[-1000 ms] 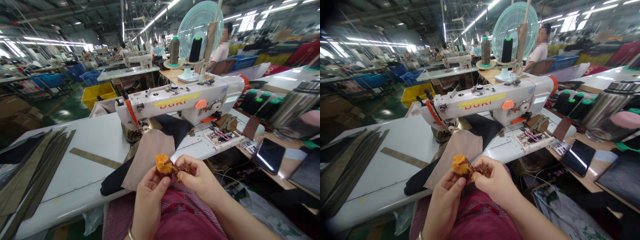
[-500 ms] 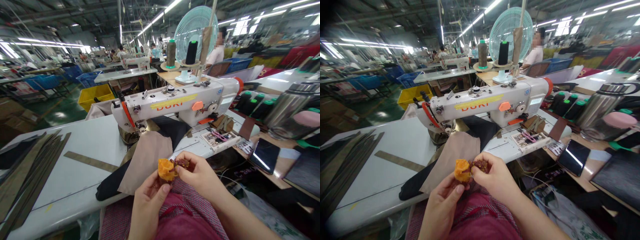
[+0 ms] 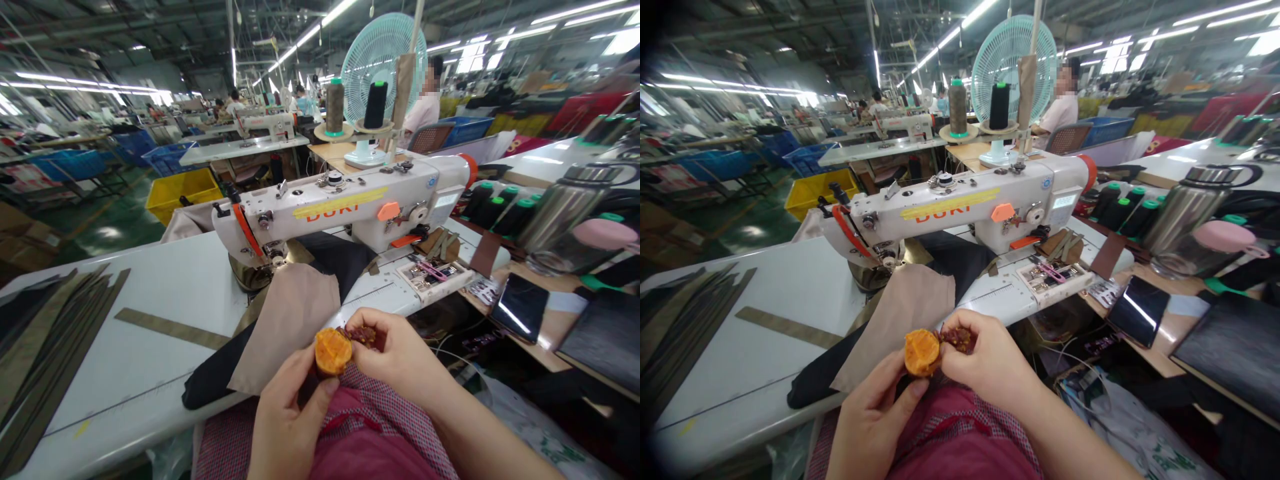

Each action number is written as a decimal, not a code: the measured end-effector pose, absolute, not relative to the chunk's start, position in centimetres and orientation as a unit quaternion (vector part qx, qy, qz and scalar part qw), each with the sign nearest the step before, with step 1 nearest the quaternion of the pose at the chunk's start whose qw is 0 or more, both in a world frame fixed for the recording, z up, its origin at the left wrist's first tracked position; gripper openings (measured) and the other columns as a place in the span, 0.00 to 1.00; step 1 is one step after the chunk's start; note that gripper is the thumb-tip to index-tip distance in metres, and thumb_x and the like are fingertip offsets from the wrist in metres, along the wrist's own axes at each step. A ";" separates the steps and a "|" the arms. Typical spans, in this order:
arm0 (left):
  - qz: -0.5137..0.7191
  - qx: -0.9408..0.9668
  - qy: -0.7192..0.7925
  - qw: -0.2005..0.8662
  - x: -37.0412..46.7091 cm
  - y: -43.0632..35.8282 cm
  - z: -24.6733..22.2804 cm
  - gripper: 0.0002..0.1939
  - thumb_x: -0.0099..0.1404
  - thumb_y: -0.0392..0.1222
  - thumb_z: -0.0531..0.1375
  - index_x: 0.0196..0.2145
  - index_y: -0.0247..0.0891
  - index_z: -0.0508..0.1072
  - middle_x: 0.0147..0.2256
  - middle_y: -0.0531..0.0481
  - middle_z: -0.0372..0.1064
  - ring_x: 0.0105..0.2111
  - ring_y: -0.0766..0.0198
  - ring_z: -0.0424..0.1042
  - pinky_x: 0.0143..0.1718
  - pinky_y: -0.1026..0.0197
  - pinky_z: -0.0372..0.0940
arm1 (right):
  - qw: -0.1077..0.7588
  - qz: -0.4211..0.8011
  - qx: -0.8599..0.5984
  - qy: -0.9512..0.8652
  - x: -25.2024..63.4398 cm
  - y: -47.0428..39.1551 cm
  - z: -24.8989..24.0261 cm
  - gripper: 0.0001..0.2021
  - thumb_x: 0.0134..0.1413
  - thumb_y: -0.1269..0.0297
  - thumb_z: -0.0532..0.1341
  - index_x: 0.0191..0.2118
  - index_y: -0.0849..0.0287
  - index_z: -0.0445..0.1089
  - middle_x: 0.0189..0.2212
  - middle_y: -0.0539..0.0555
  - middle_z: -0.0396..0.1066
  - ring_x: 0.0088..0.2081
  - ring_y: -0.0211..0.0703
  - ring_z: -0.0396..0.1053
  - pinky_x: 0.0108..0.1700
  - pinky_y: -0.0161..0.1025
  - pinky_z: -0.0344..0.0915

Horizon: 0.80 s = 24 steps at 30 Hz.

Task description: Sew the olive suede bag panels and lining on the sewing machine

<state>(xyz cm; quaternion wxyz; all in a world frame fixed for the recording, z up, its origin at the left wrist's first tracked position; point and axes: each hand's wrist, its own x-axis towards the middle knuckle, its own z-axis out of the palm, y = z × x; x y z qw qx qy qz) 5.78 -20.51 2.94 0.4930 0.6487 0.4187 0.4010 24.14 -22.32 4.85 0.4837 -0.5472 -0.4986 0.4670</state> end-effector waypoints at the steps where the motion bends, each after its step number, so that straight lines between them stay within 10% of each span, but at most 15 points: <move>1: 0.396 0.636 0.413 0.517 5.9 -20.5 3.0 0.16 0.59 0.43 0.65 0.46 0.40 0.77 0.46 0.45 0.74 0.48 0.54 0.72 0.52 0.59 0.67 | 0.487 0.469 -0.547 -0.493 24.1 -22.3 4.8 0.03 0.49 0.70 0.60 0.32 0.60 0.66 0.26 0.47 0.64 0.28 0.34 0.58 0.31 0.35 0.57; 10: 0.415 0.381 0.321 0.761 7.0 -20.7 3.0 0.22 0.60 0.43 0.66 0.52 0.36 0.72 0.47 0.40 0.71 0.41 0.61 0.72 0.42 0.64 0.69 | 0.549 0.532 -0.492 -0.416 24.5 -22.3 4.2 0.01 0.47 0.70 0.59 0.30 0.61 0.66 0.25 0.47 0.65 0.27 0.33 0.59 0.31 0.34 0.56; 24: 0.443 0.469 0.388 0.658 6.5 -20.5 2.2 0.21 0.59 0.46 0.67 0.48 0.39 0.70 0.47 0.43 0.73 0.46 0.57 0.73 0.47 0.61 0.70 | 0.525 0.547 -0.495 -0.424 23.9 -22.5 5.2 0.10 0.47 0.63 0.65 0.34 0.62 0.66 0.29 0.50 0.67 0.29 0.35 0.61 0.33 0.35 0.57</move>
